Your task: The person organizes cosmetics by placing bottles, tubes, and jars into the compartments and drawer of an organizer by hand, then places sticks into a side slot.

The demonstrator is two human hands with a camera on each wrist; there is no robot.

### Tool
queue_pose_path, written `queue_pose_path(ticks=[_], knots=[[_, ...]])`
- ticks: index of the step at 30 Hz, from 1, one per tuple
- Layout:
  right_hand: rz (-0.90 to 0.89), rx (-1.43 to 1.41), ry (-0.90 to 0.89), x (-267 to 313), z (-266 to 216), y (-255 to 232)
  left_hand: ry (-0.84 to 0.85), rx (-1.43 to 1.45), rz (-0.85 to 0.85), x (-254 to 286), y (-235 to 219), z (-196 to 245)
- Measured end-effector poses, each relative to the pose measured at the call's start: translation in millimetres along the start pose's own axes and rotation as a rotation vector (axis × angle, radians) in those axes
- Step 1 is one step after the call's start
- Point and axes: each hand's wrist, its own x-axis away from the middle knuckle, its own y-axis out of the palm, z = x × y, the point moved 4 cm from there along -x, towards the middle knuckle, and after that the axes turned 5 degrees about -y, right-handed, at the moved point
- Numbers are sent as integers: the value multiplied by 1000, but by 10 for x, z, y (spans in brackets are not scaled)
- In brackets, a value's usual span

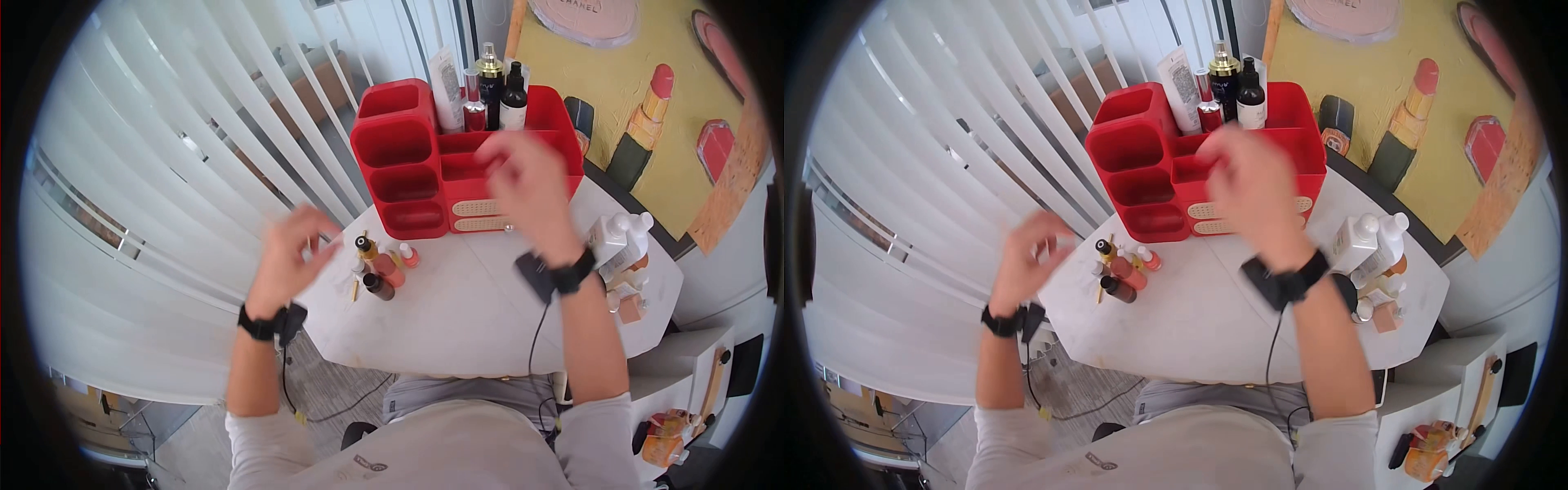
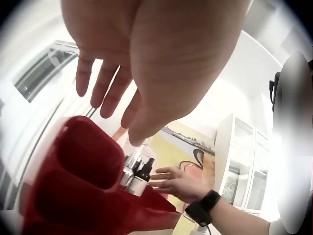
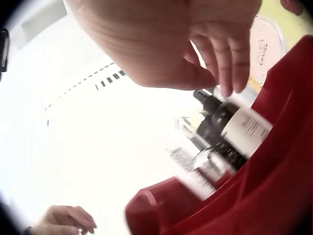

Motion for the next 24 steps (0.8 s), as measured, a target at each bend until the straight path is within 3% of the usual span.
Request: queue_pose_path(ticks=[2, 4, 5, 7, 10, 17, 19, 24], knots=[[-241, -84, -133, 374, -160, 524, -15, 48, -76, 287, 181, -37], [-387, -191, -111, 643, -272, 970, 93, -95, -75, 408, 363, 53], [-389, -190, -113, 682, -320, 1098, 92, -94, -72, 411, 418, 55], [-592, -159, -117, 754, -404, 1364, 27, -135, -113, 430, 530, 9], [-614, -114, -151, 815, -471, 1543, -36, -194, -109, 422, 648, -101], [-546, -142, -189, 958, -339, 1596, 24, -116, -30, 526, 771, -126], [-558, -270, -197, 931, -325, 1575, -138, 90, -119, 491, 783, -159], [-675, -295, -175, 1041, -438, 1300, -46, 117, -216, 616, 852, 2]])
